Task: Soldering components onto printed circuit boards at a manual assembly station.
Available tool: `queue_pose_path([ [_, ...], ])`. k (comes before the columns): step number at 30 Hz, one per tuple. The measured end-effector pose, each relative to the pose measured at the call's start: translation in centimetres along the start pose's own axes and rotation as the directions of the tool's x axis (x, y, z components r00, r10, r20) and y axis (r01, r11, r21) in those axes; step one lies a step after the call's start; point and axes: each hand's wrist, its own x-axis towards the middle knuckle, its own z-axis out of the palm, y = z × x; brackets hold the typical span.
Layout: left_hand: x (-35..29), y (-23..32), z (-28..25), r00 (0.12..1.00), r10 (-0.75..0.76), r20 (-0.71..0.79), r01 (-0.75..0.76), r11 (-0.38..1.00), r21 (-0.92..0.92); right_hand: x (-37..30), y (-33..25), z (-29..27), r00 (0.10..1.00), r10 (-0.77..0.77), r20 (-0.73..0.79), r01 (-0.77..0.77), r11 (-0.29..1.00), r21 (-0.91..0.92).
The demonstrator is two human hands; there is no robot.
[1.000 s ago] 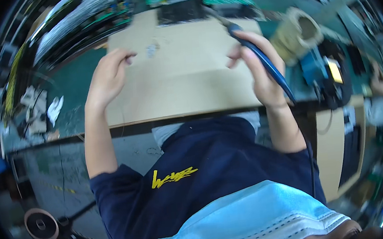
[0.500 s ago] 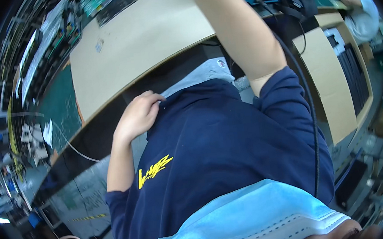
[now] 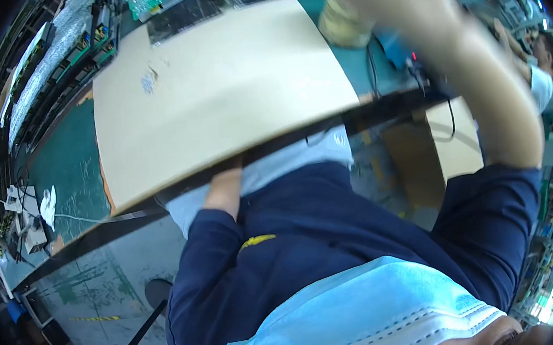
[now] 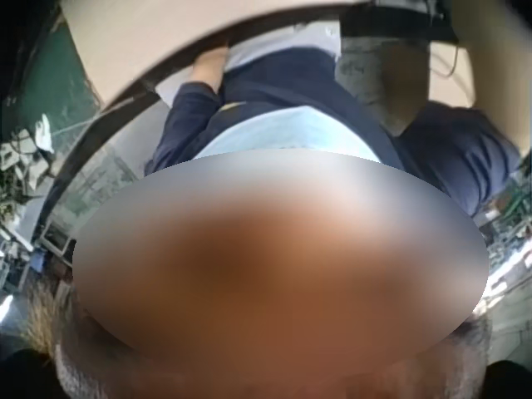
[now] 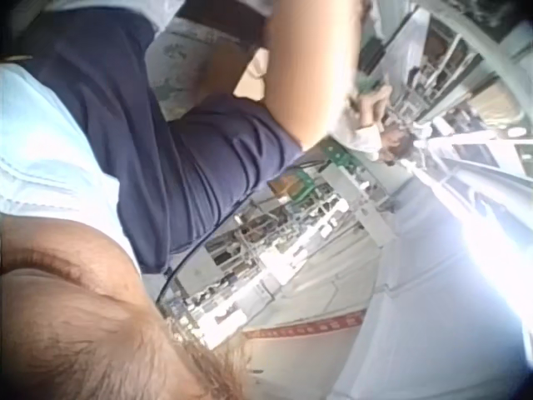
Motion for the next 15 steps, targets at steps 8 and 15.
queue_pose_path([
  [8,4.5,-14.2,-5.5,0.979,-0.194,-0.069,0.185,0.975,-0.121,-9.2,4.5,4.7,0.904,0.393,0.168,-0.42,0.889,0.183],
  [15,-1.9,-13.5,-4.9,0.923,-0.385,0.012,0.367,0.869,-0.332,-9.4,4.9,7.3,0.813,0.577,0.072,-0.577,0.786,0.219],
])
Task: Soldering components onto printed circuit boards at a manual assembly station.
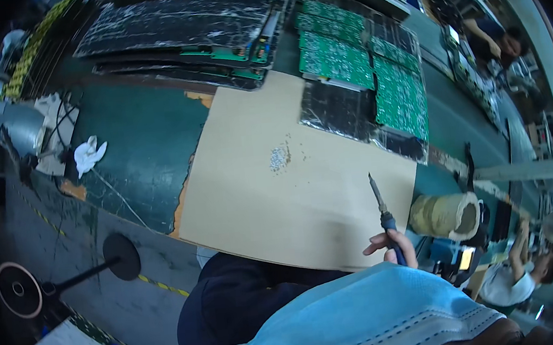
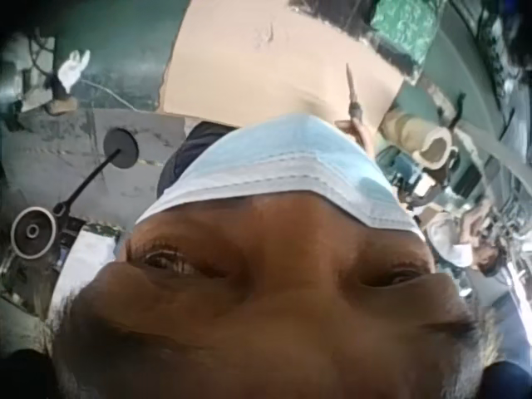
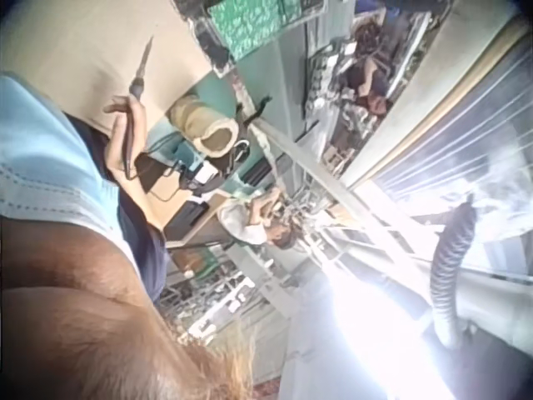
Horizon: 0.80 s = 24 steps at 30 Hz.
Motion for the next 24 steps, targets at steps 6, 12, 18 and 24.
queue_pose_path([
  [6,-5.7,2.1,4.2,0.999,-0.045,0.023,0.048,0.987,-0.154,-1.2,4.0,-0.1,0.991,-0.13,0.042,0.125,0.986,0.109],
  [12,-11.5,5.6,8.4,0.998,-0.023,0.059,0.038,0.96,-0.277,0.3,5.9,1.7,0.969,-0.245,-0.022,0.244,0.969,-0.043],
  [18,-16.4,11.9,3.8,0.915,0.011,0.402,-0.013,1.0,0.001,-0.4,7.3,1.4,0.969,-0.21,-0.132,0.194,0.973,-0.121],
  [24,-18.8,24.0,-19.3,0.661,0.005,0.75,-0.059,0.997,0.046,-0.8,8.2,1.9,0.969,-0.152,-0.195,0.172,0.981,0.091],
])
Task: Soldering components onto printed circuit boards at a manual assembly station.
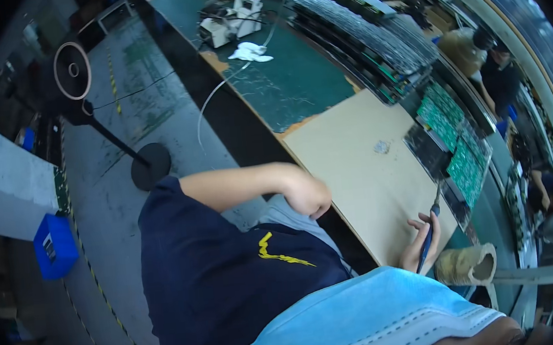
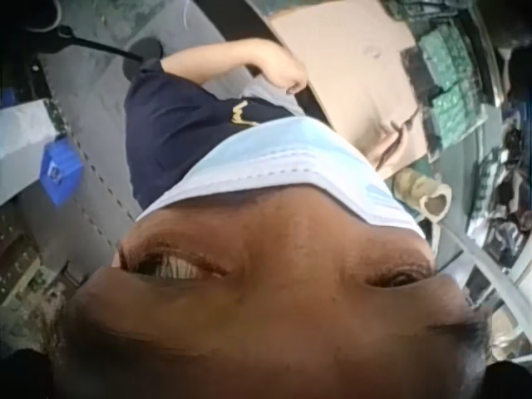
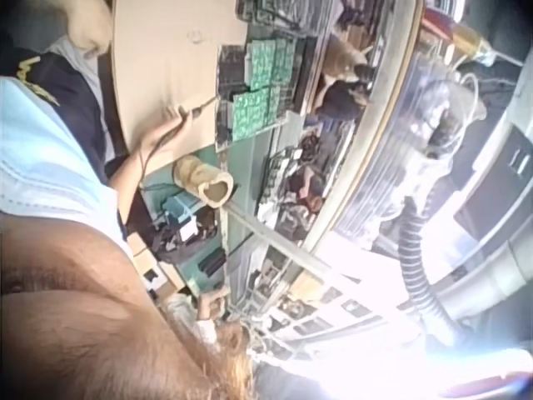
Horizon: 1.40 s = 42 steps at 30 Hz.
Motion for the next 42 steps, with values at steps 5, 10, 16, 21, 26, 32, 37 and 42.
queue_pose_path([
  [5,-7.8,1.9,-13.3,0.758,-0.203,-0.62,0.384,0.907,0.172,-0.2,-0.8,0.5,0.999,0.026,0.031,-0.023,0.996,-0.087],
  [10,-3.7,-8.8,-32.9,0.208,-0.177,-0.962,0.779,0.625,0.053,0.8,0.3,1.0,0.998,0.034,-0.053,-0.044,0.977,-0.209],
  [16,10.0,-21.1,-47.4,0.07,-0.101,-0.992,0.754,0.657,-0.014,1.4,0.1,0.8,0.992,0.023,-0.127,-0.056,0.962,-0.268],
  [21,16.3,-28.1,-49.5,0.007,-0.324,-0.946,0.829,0.532,-0.176,2.1,-0.9,0.6,0.997,0.018,-0.081,-0.043,0.944,-0.326],
  [26,18.8,-32.2,-49.1,0.015,-0.429,-0.903,0.841,0.494,-0.221,1.9,0.1,0.5,0.991,0.022,-0.129,-0.065,0.938,-0.342],
  [32,19.0,-31.2,-49.0,0.134,-0.421,-0.897,0.923,0.384,-0.042,2.5,0.0,1.2,0.976,0.098,-0.195,-0.14,0.967,-0.211],
  [37,19.1,-28.6,-48.1,0.242,-0.401,-0.883,0.892,0.45,0.04,2.0,0.2,0.6,0.96,0.146,-0.238,-0.174,0.98,-0.099],
  [42,11.7,-29.6,-47.7,0.265,-0.366,-0.892,0.691,0.717,-0.089,2.1,-0.4,0.4,0.963,0.197,-0.187,-0.202,0.979,-0.008],
])
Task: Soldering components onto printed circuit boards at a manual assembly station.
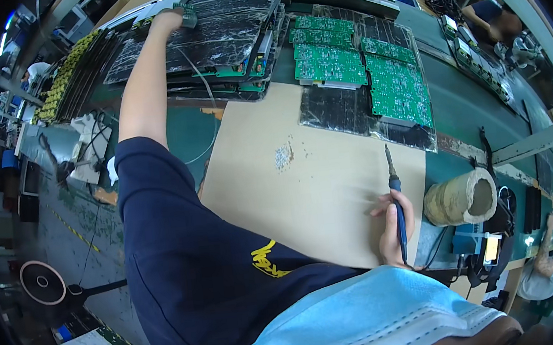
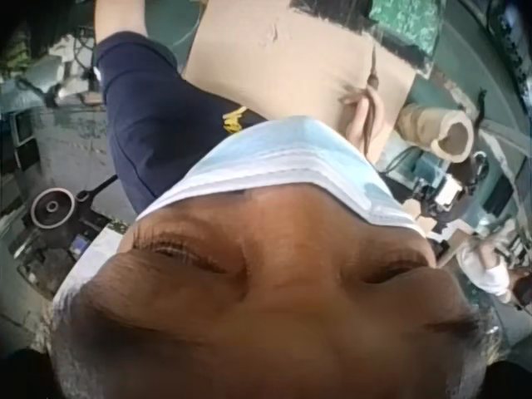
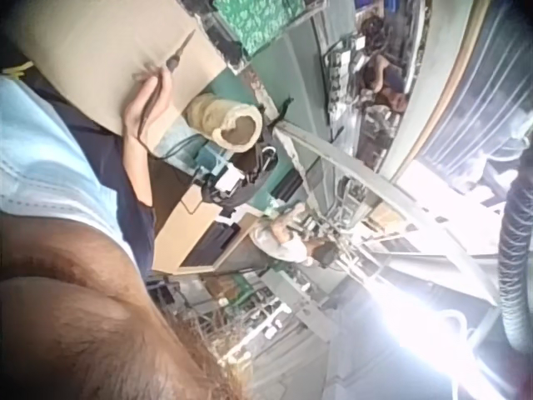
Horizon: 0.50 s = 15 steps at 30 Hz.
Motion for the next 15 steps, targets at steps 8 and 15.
queue_pose_path([
  [8,-16.8,-0.1,-5.1,0.941,-0.148,0.303,0.337,0.48,-0.81,-1.2,-0.3,-1.1,0.998,0.001,0.067,-0.003,1.0,0.016],
  [15,-36.1,6.0,-6.7,0.917,0.03,0.397,0.382,0.215,-0.899,-0.8,-0.4,-1.3,0.998,-0.038,0.058,0.031,0.992,0.119],
])
